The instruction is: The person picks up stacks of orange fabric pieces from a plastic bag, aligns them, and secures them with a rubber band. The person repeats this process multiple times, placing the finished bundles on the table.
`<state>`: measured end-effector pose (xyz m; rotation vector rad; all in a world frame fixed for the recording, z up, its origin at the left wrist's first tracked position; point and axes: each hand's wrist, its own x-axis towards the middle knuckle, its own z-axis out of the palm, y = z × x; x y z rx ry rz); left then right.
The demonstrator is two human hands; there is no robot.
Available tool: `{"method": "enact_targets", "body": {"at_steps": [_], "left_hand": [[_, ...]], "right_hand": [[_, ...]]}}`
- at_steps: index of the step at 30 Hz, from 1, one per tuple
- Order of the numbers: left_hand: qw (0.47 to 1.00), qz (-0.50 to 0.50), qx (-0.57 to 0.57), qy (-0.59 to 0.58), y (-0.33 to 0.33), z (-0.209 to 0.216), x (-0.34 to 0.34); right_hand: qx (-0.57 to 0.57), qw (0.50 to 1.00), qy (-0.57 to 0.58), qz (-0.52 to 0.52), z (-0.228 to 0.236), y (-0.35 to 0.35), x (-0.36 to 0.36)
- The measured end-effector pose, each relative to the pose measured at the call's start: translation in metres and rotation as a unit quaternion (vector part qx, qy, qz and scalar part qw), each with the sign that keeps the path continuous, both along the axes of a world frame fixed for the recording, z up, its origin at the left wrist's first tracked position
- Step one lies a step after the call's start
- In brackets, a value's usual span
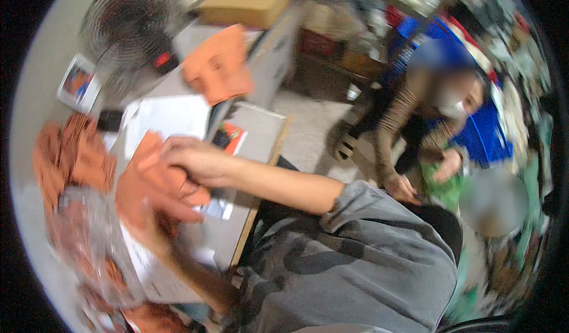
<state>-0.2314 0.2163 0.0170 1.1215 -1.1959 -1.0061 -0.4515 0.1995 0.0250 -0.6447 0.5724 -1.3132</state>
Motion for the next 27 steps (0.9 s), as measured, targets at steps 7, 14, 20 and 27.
{"method": "enact_targets", "body": {"at_steps": [7, 14, 20, 27], "left_hand": [[0.99, 0.051, -0.11, -0.073, 0.012, 0.007, -0.013], [0.986, 0.051, -0.108, -0.115, 0.014, 0.03, -0.02], [0.987, 0.045, -0.097, -0.123, 0.016, 0.029, -0.018], [0.985, 0.033, -0.109, -0.127, 0.015, 0.025, -0.014]], "right_hand": [[-0.075, 0.977, 0.193, -0.045, 0.005, 0.016, 0.005], [-0.248, 0.888, 0.324, -0.21, -0.001, 0.008, 0.021], [-0.224, 0.904, 0.315, -0.184, -0.001, 0.02, 0.014], [-0.248, 0.9, 0.322, -0.16, 0.006, 0.024, 0.005]]}}
